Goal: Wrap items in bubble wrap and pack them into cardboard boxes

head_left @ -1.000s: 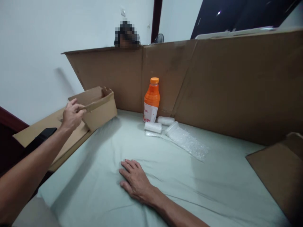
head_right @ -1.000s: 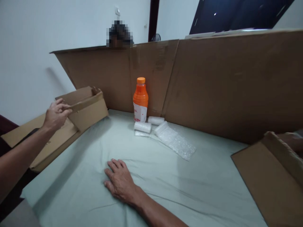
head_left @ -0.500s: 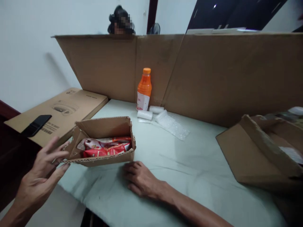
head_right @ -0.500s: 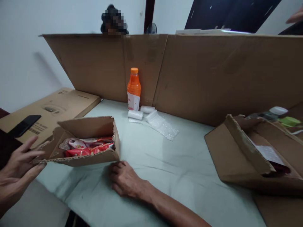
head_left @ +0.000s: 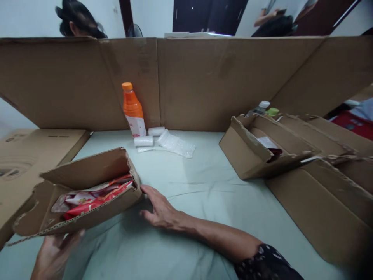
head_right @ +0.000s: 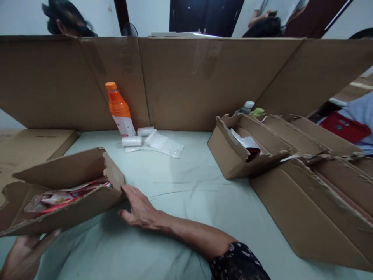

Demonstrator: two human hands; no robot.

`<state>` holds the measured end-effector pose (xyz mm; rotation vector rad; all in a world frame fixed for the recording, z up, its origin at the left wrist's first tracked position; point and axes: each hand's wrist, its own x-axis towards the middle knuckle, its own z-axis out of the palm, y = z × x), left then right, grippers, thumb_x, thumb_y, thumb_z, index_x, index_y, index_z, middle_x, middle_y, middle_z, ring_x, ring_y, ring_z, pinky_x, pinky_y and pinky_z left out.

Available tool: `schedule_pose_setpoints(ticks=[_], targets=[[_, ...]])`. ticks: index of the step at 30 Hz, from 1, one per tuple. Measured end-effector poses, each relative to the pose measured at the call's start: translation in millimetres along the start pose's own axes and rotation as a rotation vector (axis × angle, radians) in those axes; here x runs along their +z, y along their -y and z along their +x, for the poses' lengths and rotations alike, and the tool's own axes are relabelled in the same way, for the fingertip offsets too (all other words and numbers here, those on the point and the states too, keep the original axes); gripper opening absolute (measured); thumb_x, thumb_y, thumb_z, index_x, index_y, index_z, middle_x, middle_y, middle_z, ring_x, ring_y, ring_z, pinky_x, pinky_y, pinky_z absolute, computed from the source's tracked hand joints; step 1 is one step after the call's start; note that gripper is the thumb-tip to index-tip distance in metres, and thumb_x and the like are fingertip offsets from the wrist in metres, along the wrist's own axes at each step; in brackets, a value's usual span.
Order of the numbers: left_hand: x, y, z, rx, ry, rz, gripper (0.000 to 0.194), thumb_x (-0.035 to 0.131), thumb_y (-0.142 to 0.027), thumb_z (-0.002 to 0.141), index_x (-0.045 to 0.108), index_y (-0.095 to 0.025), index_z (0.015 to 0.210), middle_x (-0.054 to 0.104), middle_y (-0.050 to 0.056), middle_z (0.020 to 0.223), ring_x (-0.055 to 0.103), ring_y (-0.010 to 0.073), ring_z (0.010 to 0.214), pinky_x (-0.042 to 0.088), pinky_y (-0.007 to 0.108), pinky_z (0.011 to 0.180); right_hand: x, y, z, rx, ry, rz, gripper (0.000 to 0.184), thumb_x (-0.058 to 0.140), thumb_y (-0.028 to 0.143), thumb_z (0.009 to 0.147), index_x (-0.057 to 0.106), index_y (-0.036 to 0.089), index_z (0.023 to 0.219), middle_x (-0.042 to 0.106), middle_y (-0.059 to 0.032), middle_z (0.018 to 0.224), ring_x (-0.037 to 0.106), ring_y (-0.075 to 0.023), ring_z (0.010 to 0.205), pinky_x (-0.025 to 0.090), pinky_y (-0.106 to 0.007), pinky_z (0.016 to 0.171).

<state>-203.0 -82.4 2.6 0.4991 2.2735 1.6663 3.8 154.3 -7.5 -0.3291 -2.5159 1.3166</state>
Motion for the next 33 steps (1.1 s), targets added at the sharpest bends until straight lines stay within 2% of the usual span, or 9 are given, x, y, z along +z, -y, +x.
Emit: schedule_pose_setpoints(ticks=[5,10,13,17,20,24,28,30,33], targets=[[47.6,-7,28,-0.086,0.117,-0.074,0.086,0.091,-0.043,0.05,0.059,-0.023,0.128,0.069,0.011,0.123,0.062,0.0387,0.121,0.05,0.058,0.107,-30,-15,-28,0.052,-0.15,0.01,0.077,0.06,0.029,0.087,0.029,0.016,0.157,0.043,-0.0189,0.157,0.044,-0.0306,0.142,0.042,-0.05,0.115],[121.0,-36,54,0.003,0.191,-0.083,0.09,0.089,-0.044,0.05,0.055,-0.019,0.131,0.064,0.014,0.13,0.063,0.0329,0.119,0.051,0.05,0.106,-64,-36,-26,0.108,-0.333,-0.011,0.072,0.058,0.026,0.083,0.037,0.018,0.151,0.054,-0.0155,0.146,0.054,-0.0302,0.129,0.05,-0.049,0.106],[148.6,-42,63,0.068,0.196,-0.094,0.09,0.087,-0.043,0.053,0.052,-0.022,0.133,0.061,0.013,0.136,0.06,0.0303,0.122,0.047,0.049,0.111,-82,-50,-18,0.107,-0.343,-0.003,0.075,0.058,0.022,0.081,0.036,0.018,0.152,0.054,-0.0149,0.146,0.056,-0.0283,0.125,0.052,-0.047,0.103],[157.6,-28,68,-0.004,0.118,-0.015,0.067,0.086,-0.044,0.055,0.06,-0.024,0.112,0.071,0.007,0.108,0.065,0.03,0.109,0.052,0.05,0.104,-118,-73,-6,0.072,-0.284,-0.108,0.054,0.056,0.02,0.084,0.055,0.02,0.138,0.06,-0.0118,0.143,0.056,-0.0248,0.129,0.046,-0.046,0.109],[155.7,-15,65,-0.037,0.034,0.102,0.059,0.084,-0.048,0.055,0.061,-0.023,0.103,0.07,0.004,0.093,0.068,0.0291,0.097,0.057,0.049,0.096,-158,-101,8,0.128,-0.395,-0.324,0.034,0.055,0.025,0.091,0.066,0.019,0.122,0.059,-0.0119,0.144,0.052,-0.0254,0.134,0.037,-0.048,0.116],[156.5,-13,61,-0.027,0.019,0.092,0.065,0.083,-0.05,0.053,0.059,-0.023,0.108,0.071,0.005,0.098,0.068,0.0301,0.1,0.056,0.049,0.097,-202,-142,35,0.408,-0.493,-0.528,0.051,0.063,0.031,0.088,0.058,0.012,0.135,0.05,-0.0199,0.152,0.044,-0.0354,0.138,0.032,-0.055,0.114],[159.0,-18,63,-0.087,0.004,0.118,0.066,0.082,-0.052,0.047,0.059,-0.023,0.102,0.07,0.004,0.094,0.068,0.0323,0.096,0.053,0.054,0.098,-209,-157,54,0.491,-0.494,-0.467,0.031,0.064,0.027,0.086,0.066,0.011,0.113,0.061,-0.0192,0.137,0.048,-0.0346,0.128,0.032,-0.05,0.11],[159.3,-19,64,-0.091,-0.008,0.122,0.065,0.081,-0.053,0.046,0.059,-0.023,0.099,0.07,0.005,0.092,0.068,0.0325,0.094,0.054,0.053,0.093,-205,-149,54,0.479,-0.496,-0.419,0.019,0.06,0.025,0.086,0.067,0.013,0.098,0.069,-0.0144,0.119,0.056,-0.0289,0.114,0.039,-0.043,0.102],[158.1,-16,66,-0.044,0.029,0.117,0.064,0.08,-0.054,0.05,0.059,-0.021,0.101,0.07,0.007,0.097,0.067,0.032,0.098,0.053,0.051,0.094,-200,-123,33,0.474,-0.535,-0.327,0.022,0.052,0.031,0.091,0.065,0.014,0.091,0.068,-0.0066,0.09,0.059,-0.0196,0.084,0.047,-0.032,0.079]])
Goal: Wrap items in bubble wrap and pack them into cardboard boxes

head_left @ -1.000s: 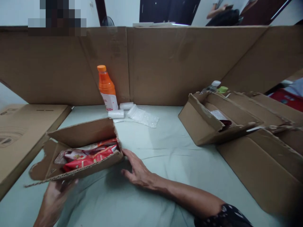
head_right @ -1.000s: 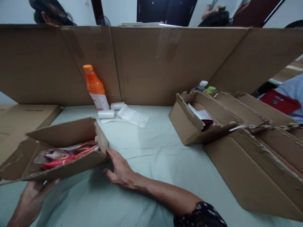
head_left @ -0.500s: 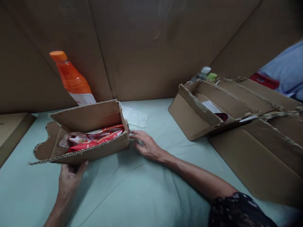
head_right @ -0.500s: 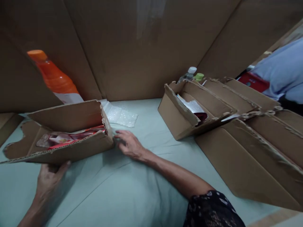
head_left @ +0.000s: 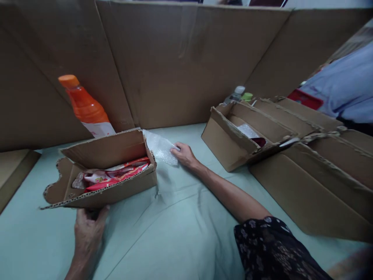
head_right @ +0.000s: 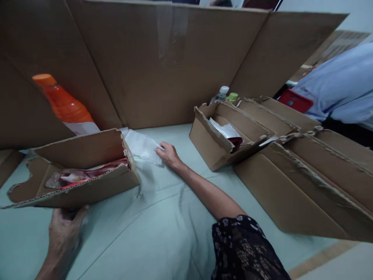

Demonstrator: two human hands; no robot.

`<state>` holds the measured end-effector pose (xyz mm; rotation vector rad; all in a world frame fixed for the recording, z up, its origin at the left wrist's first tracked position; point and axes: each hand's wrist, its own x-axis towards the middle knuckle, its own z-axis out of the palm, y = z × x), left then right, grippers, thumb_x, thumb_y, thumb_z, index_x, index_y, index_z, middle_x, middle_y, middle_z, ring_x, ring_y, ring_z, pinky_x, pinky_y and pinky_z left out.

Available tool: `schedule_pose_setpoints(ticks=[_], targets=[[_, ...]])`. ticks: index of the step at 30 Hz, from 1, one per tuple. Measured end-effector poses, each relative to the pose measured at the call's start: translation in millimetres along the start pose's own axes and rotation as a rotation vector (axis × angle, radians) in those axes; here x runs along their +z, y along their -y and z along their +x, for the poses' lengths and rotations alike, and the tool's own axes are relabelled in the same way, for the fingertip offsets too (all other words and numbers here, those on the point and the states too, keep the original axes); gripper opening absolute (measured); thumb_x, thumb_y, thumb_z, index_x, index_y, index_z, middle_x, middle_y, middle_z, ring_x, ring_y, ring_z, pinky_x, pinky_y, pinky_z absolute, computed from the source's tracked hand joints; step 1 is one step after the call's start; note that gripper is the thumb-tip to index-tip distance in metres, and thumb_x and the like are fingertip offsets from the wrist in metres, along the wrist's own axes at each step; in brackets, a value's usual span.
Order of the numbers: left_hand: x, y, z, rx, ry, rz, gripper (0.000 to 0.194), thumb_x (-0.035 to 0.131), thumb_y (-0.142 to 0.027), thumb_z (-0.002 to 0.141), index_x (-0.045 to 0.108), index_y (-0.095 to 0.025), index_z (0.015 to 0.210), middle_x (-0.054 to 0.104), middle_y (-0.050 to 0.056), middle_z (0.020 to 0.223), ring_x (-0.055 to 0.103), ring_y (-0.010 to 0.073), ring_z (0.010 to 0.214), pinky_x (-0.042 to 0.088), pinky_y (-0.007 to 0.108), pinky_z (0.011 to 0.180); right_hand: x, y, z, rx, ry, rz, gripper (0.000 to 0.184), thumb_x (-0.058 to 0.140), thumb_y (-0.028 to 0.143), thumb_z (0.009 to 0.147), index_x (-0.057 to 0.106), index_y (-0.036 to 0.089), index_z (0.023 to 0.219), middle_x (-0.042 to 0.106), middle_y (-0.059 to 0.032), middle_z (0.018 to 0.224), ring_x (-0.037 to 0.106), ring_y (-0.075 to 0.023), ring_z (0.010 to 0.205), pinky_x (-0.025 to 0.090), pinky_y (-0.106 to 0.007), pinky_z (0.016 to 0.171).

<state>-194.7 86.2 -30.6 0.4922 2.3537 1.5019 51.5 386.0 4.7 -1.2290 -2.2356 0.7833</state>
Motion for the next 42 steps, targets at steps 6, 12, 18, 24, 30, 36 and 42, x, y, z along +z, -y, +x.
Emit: schedule_pose_setpoints(ticks=[6,12,18,24,30,36,42], targets=[[-3.0,3,3,0.087,0.021,0.085,0.06,0.077,-0.054,0.055,0.057,-0.021,0.101,0.067,0.007,0.093,0.066,0.0288,0.09,0.055,0.046,0.088,-37,15,-119,0.201,-0.089,0.767,0.058,0.076,0.04,0.076,0.056,0.019,0.127,0.067,0.0006,0.088,0.06,-0.0144,0.073,0.048,-0.026,0.068],[-7.6,-1,0,0.251,0.027,0.089,0.067,0.075,-0.046,0.064,0.052,-0.015,0.119,0.062,0.012,0.113,0.063,0.0297,0.104,0.051,0.052,0.099,-13,26,-220,0.368,0.09,1.039,0.036,0.083,0.047,0.071,0.068,0.016,0.083,0.063,0.0008,0.069,0.052,-0.0108,0.058,0.041,-0.024,0.053],[-37.0,1,-49,0.48,-0.087,0.161,0.089,0.077,-0.038,0.074,0.037,-0.017,0.15,0.046,0.019,0.148,0.049,0.0378,0.134,0.044,0.061,0.11,-31,55,-186,0.343,0.029,1.22,0.041,0.088,0.047,0.063,0.07,0.015,0.083,0.068,-0.0009,0.073,0.06,-0.0136,0.065,0.048,-0.024,0.053],[-43.4,3,-148,0.779,0.157,0.277,0.06,0.063,-0.031,0.091,0.045,-0.027,0.149,0.044,0.015,0.154,0.049,0.0366,0.139,0.049,0.061,0.109,-20,75,-219,0.458,0.09,1.487,0.039,0.085,0.045,0.07,0.066,0.016,0.087,0.07,-0.0011,0.079,0.064,-0.0142,0.065,0.053,-0.026,0.053],[-11.1,-2,-188,1.036,0.411,0.249,0.069,0.062,-0.02,0.091,0.035,-0.021,0.154,0.042,0.021,0.156,0.045,0.0339,0.143,0.05,0.054,0.108,24,86,-314,0.658,0.211,1.589,0.043,0.081,0.052,0.077,0.067,0.014,0.093,0.073,-0.005,0.081,0.072,-0.017,0.069,0.052,-0.023,0.054],[3.3,-6,-187,1.182,0.606,0.076,0.033,0.054,-0.006,0.086,0.063,-0.023,0.113,0.075,0.007,0.112,0.068,0.0235,0.114,0.055,0.041,0.096,-9,80,-335,0.437,0.547,1.335,0.039,0.077,0.05,0.082,0.072,0.015,0.097,0.075,-0.0053,0.083,0.07,-0.0134,0.071,0.05,-0.022,0.061],[-7.4,-3,-200,1.027,0.631,0.008,0.033,0.053,-0.001,0.08,0.065,-0.021,0.104,0.077,0.005,0.104,0.071,0.021,0.106,0.058,0.037,0.091,-83,49,-301,0.111,0.445,0.757,0.024,0.069,0.04,0.092,0.075,0.018,0.099,0.077,-0.0059,0.09,0.07,-0.0159,0.082,0.054,-0.03,0.076]])
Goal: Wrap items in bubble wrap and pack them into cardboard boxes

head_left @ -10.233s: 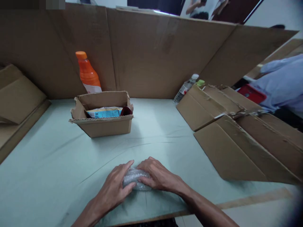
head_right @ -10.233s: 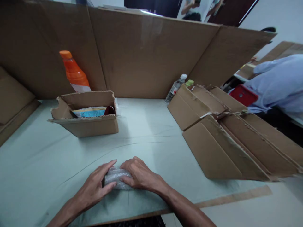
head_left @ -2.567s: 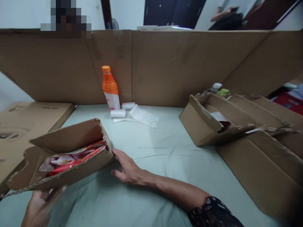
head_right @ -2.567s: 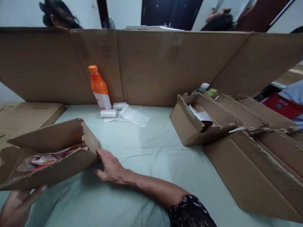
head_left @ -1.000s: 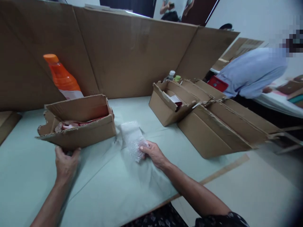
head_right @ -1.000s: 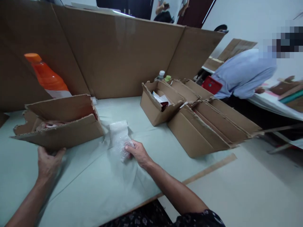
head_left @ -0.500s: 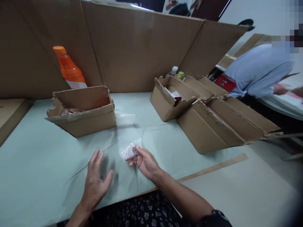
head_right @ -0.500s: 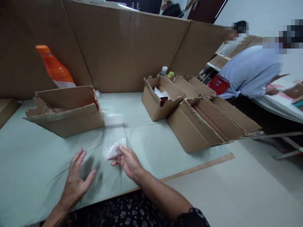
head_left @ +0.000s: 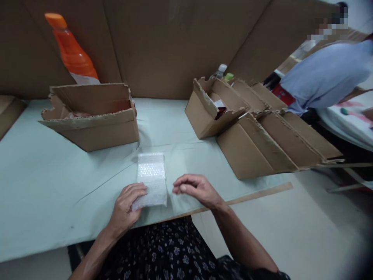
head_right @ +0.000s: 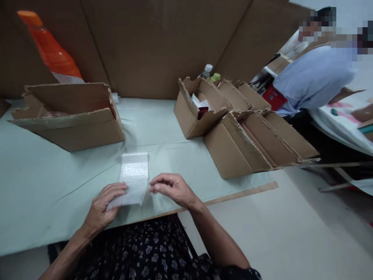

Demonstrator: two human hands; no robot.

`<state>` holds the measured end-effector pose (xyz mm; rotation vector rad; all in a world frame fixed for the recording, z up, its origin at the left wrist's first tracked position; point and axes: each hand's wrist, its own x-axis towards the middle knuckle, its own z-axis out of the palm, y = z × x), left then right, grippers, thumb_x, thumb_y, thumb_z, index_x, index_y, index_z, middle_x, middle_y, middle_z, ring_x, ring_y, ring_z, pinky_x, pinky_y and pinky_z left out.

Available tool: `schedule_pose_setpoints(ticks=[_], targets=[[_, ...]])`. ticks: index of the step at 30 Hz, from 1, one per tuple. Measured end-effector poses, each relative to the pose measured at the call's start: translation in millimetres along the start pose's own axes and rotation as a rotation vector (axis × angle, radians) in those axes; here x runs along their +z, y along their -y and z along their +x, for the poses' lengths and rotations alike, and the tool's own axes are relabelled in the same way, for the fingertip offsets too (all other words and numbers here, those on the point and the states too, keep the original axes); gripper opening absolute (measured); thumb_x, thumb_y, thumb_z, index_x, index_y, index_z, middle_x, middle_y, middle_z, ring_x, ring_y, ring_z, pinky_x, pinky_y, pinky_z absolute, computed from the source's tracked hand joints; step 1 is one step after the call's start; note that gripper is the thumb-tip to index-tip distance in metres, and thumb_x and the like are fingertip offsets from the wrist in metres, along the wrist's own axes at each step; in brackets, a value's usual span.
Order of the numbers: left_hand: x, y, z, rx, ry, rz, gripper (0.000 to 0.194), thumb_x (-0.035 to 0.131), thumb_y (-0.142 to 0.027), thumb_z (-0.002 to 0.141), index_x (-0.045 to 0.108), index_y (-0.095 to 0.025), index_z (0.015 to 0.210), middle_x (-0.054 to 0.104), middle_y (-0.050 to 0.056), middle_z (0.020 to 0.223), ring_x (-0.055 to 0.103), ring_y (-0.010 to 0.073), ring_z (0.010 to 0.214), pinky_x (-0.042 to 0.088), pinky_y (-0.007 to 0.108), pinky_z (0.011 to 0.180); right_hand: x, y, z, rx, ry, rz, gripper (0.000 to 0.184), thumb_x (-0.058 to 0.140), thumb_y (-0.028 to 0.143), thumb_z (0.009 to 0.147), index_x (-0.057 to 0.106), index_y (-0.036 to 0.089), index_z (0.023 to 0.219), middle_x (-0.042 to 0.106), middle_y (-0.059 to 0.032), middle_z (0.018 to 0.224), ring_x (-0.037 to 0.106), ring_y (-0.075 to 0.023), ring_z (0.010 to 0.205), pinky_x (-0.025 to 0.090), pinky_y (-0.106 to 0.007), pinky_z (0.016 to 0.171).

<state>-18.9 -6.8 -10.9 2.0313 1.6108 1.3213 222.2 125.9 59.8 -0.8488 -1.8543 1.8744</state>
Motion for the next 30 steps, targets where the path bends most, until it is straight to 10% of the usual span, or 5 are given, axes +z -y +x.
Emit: schedule_pose_setpoints(ticks=[8,13,22,30], targets=[[4.1,-4,-10,-0.005,0.018,0.02,0.047,0.048,0.002,0.068,0.066,-0.023,0.105,0.078,0.003,0.1,0.072,0.0236,0.104,0.057,0.042,0.089,22,-28,77,-0.354,0.164,-1.143,0.019,0.067,0.02,0.092,0.071,0.015,0.109,0.067,-0.0165,0.13,0.059,-0.0287,0.115,0.044,-0.043,0.094],[0.8,-7,-12,-0.049,0.045,0.022,0.043,0.049,0.001,0.07,0.066,-0.024,0.101,0.079,0.002,0.099,0.072,0.0241,0.104,0.058,0.043,0.089,8,-22,103,-0.342,0.07,-1.1,0.02,0.052,0.016,0.099,0.071,0.016,0.092,0.075,-0.009,0.095,0.063,-0.0208,0.088,0.038,-0.034,0.082],[-6.9,-17,0,-0.224,0.108,-0.055,0.028,0.055,-0.009,0.084,0.072,-0.024,0.1,0.078,0.002,0.093,0.073,0.0177,0.085,0.061,0.031,0.075,-29,45,213,-0.28,-0.076,-1.218,0.022,0.052,0.019,0.1,0.069,0.013,0.113,0.071,-0.0133,0.119,0.061,-0.0254,0.107,0.04,-0.037,0.093],[-1.7,-4,12,-0.478,0.15,0.049,0.032,0.058,-0.029,0.09,0.067,-0.021,0.119,0.077,0.003,0.092,0.07,0.0171,0.072,0.058,0.029,0.065,-31,-8,123,-0.369,-0.14,-0.762,0.023,0.055,0.029,0.099,0.07,0.022,0.116,0.073,-0.0068,0.121,0.064,-0.0235,0.116,0.044,-0.043,0.105]])
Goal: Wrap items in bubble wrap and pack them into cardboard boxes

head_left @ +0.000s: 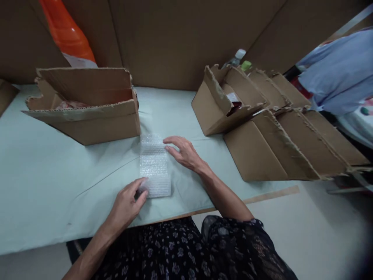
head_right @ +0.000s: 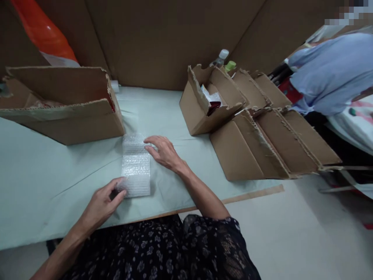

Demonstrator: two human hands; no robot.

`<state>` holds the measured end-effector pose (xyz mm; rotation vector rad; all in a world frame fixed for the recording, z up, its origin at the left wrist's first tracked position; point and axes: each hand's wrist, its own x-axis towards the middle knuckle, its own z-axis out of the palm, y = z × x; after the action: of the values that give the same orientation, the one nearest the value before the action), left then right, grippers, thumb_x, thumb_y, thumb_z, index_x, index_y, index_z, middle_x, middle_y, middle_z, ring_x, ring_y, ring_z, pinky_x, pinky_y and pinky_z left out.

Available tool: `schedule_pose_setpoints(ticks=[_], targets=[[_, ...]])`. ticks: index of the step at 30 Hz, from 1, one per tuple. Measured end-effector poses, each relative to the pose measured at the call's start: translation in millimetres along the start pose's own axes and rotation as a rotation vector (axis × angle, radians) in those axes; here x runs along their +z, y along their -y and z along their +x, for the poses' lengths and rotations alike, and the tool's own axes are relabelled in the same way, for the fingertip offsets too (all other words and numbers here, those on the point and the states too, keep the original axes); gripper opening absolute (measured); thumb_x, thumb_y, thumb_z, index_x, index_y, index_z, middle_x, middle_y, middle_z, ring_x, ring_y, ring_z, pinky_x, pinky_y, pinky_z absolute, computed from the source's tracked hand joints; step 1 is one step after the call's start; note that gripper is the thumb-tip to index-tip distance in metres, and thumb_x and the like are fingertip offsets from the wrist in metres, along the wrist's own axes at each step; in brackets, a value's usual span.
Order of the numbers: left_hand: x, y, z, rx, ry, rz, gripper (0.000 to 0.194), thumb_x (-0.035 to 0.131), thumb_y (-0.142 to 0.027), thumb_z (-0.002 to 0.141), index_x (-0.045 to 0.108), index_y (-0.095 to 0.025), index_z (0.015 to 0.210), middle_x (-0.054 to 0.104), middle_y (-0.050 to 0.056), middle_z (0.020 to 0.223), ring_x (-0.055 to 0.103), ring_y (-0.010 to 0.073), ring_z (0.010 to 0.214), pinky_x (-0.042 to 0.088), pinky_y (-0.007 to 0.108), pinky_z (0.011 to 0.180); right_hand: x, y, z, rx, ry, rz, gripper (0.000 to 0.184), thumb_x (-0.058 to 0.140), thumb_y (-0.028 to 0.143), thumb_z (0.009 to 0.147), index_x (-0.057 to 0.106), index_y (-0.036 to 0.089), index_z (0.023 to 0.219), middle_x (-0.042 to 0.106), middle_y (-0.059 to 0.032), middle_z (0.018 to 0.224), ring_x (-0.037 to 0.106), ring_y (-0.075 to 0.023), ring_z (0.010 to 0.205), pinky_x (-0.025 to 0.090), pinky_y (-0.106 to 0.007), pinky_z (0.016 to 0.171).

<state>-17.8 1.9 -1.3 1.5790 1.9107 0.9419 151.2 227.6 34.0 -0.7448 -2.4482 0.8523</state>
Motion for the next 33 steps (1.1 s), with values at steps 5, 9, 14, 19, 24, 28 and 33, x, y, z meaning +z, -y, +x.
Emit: schedule_pose_setpoints(ticks=[5,9,14,19,24,28,33], targets=[[8.9,3,16,0.007,-0.026,0.192,0.045,0.057,-0.027,0.089,0.059,-0.019,0.133,0.071,0.001,0.082,0.065,0.0173,0.068,0.055,0.03,0.068,4,28,-83,0.084,-0.149,0.12,0.023,0.059,0.027,0.096,0.071,0.028,0.116,0.075,-0.0064,0.119,0.067,-0.0254,0.112,0.048,-0.047,0.101],[17.4,4,16,0.071,-0.117,0.268,0.051,0.057,-0.025,0.092,0.051,-0.018,0.142,0.069,0.003,0.086,0.066,0.0192,0.076,0.055,0.032,0.072,28,49,-110,-0.105,0.042,0.039,0.034,0.068,0.027,0.092,0.065,0.025,0.126,0.07,-0.0114,0.13,0.063,-0.0278,0.121,0.047,-0.048,0.099],[5.4,2,-2,0.203,-0.237,0.278,0.051,0.059,-0.027,0.094,0.048,-0.021,0.143,0.064,0.013,0.122,0.064,0.0262,0.109,0.054,0.042,0.094,59,43,-109,-0.147,0.206,-0.109,0.031,0.061,0.021,0.097,0.064,0.023,0.128,0.063,-0.0148,0.14,0.053,-0.03,0.132,0.043,-0.05,0.103],[-2.9,0,-15,0.354,-0.136,0.227,0.045,0.058,-0.016,0.093,0.054,-0.023,0.137,0.071,0.009,0.118,0.064,0.0238,0.11,0.052,0.04,0.095,64,42,-98,-0.072,0.139,0.066,0.027,0.05,0.021,0.102,0.069,0.023,0.122,0.076,-0.0105,0.115,0.068,-0.0246,0.108,0.048,-0.043,0.092],[0.1,2,-10,0.17,-0.18,0.123,0.03,0.056,-0.024,0.095,0.065,-0.021,0.123,0.075,0.004,0.095,0.067,0.0174,0.078,0.056,0.032,0.073,53,49,-100,0.021,0.012,0.129,0.029,0.054,0.027,0.101,0.068,0.026,0.126,0.073,-0.0091,0.125,0.067,-0.024,0.116,0.05,-0.042,0.097],[2.4,9,1,0.081,-0.157,0.201,0.035,0.058,-0.031,0.093,0.066,-0.02,0.125,0.073,0.002,0.083,0.065,0.0178,0.069,0.055,0.033,0.071,48,49,-106,-0.034,-0.09,-0.048,0.028,0.059,0.028,0.097,0.068,0.025,0.124,0.069,-0.0124,0.13,0.063,-0.0278,0.119,0.046,-0.046,0.098],[5.9,11,5,0.142,-0.251,0.314,0.033,0.056,-0.03,0.095,0.065,-0.018,0.124,0.072,0.007,0.089,0.068,0.0228,0.082,0.054,0.038,0.08,61,43,-95,-0.124,0.139,-0.183,0.03,0.061,0.021,0.095,0.066,0.023,0.125,0.067,-0.0135,0.134,0.055,-0.0304,0.127,0.041,-0.049,0.102]])
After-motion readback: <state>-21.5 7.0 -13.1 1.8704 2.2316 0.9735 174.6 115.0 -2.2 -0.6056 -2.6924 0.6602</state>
